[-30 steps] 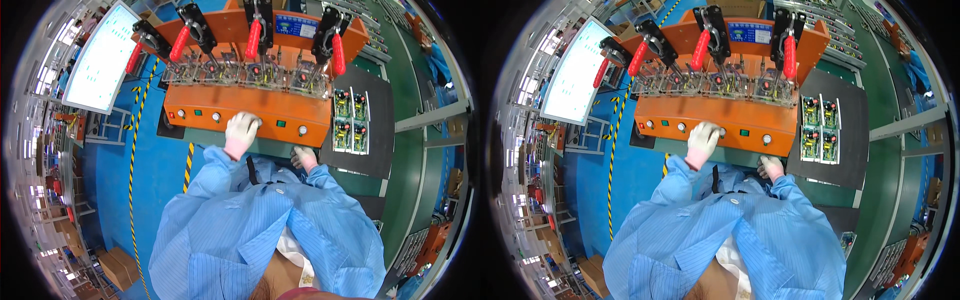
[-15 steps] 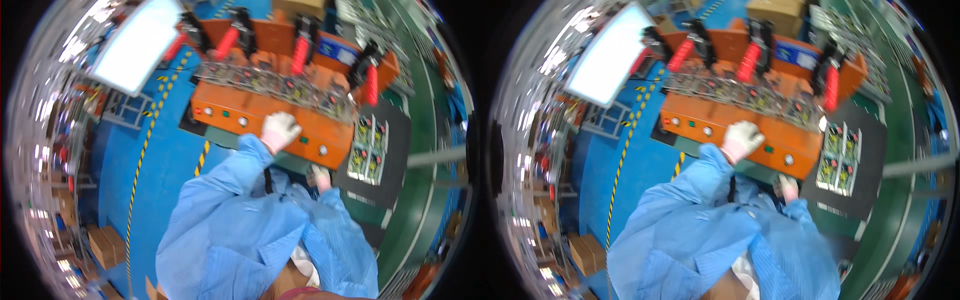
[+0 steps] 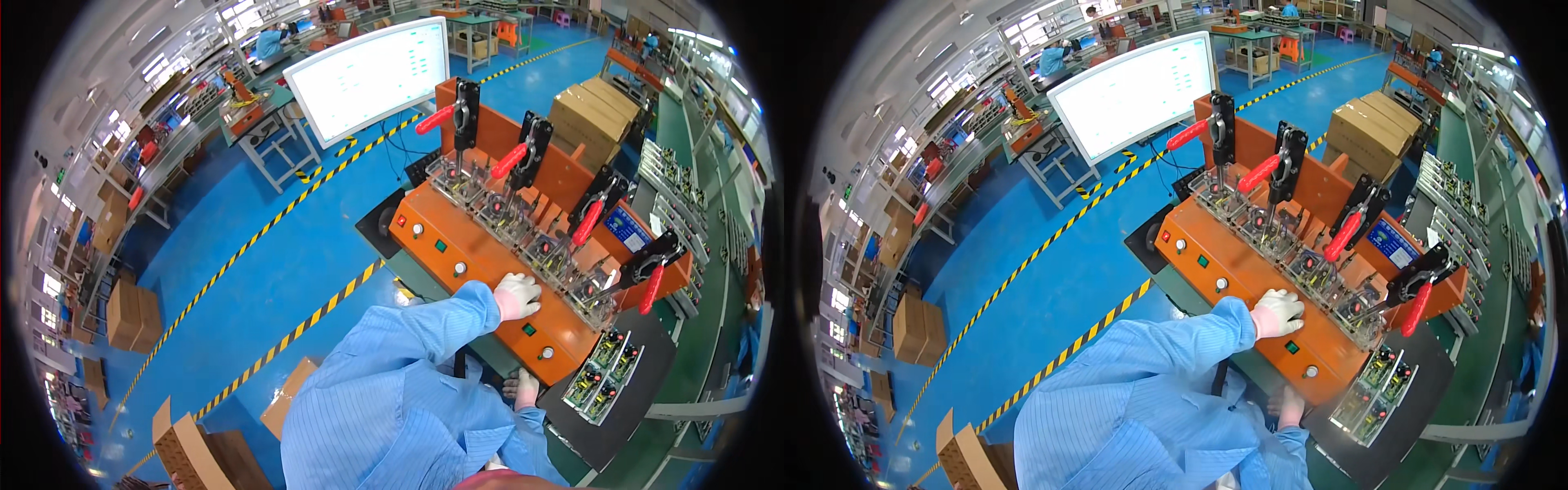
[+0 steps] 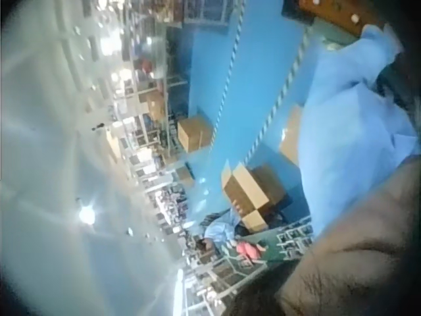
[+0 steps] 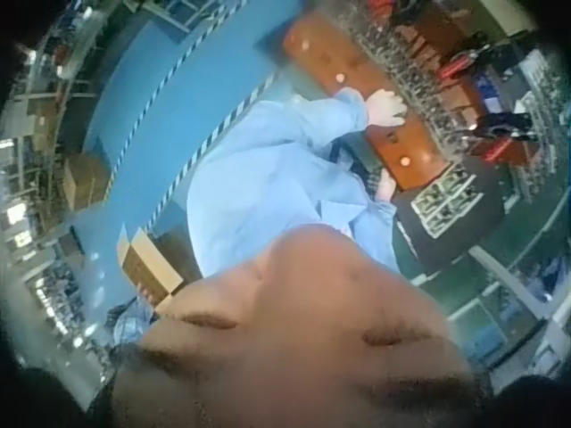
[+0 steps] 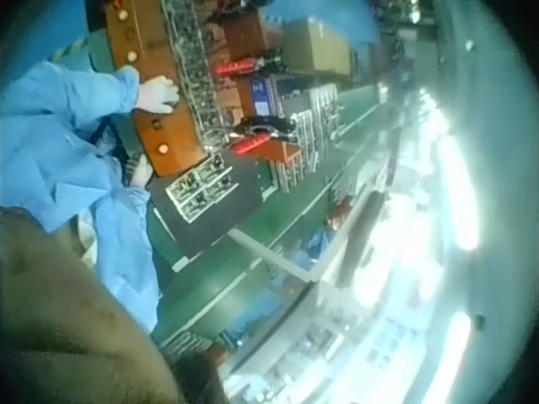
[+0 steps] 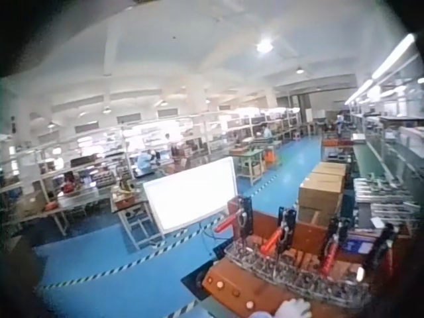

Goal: The person tests circuit boards by placing them into a testing fixture, engaging clamp levers, pressing buttons to run the test, and removing the boards.

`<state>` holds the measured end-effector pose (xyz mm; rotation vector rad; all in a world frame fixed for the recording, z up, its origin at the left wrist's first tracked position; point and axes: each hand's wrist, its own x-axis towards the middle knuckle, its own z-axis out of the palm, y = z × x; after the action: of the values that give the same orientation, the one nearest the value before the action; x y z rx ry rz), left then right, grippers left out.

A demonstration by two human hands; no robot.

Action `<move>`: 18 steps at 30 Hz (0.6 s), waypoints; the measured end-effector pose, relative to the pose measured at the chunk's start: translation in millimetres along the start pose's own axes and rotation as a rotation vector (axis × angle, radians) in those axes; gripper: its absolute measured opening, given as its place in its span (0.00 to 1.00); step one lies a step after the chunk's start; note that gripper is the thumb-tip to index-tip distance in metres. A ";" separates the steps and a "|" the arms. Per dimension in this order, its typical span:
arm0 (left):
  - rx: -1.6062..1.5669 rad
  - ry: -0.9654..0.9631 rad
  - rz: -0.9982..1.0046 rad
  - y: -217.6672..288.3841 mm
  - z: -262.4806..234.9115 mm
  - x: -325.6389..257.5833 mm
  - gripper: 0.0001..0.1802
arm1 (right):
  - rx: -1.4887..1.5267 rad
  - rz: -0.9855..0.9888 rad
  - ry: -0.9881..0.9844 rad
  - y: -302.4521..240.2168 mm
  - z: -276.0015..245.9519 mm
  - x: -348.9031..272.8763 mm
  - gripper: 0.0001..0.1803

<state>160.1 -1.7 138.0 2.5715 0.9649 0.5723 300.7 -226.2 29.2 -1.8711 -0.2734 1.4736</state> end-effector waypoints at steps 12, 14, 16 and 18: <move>0.010 -0.050 -0.020 1.9 -3.7 -1.4 0.13 | -0.020 0.057 0.053 -21.5 12.6 -23.3 0.25; 0.010 -0.051 -0.022 2.2 -3.5 -1.8 0.13 | -0.026 0.066 0.060 -20.3 11.5 -23.7 0.25; 0.009 -0.047 -0.021 2.3 -3.2 -2.2 0.13 | -0.005 0.037 0.033 -15.3 9.0 -21.9 0.25; 0.009 -0.044 -0.020 2.6 -3.2 -2.4 0.13 | 0.016 0.007 0.005 -11.6 6.9 -20.7 0.24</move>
<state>158.4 -4.6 141.3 2.5683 0.9794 0.5044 290.8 -226.9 51.8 -1.8649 -0.2516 1.4712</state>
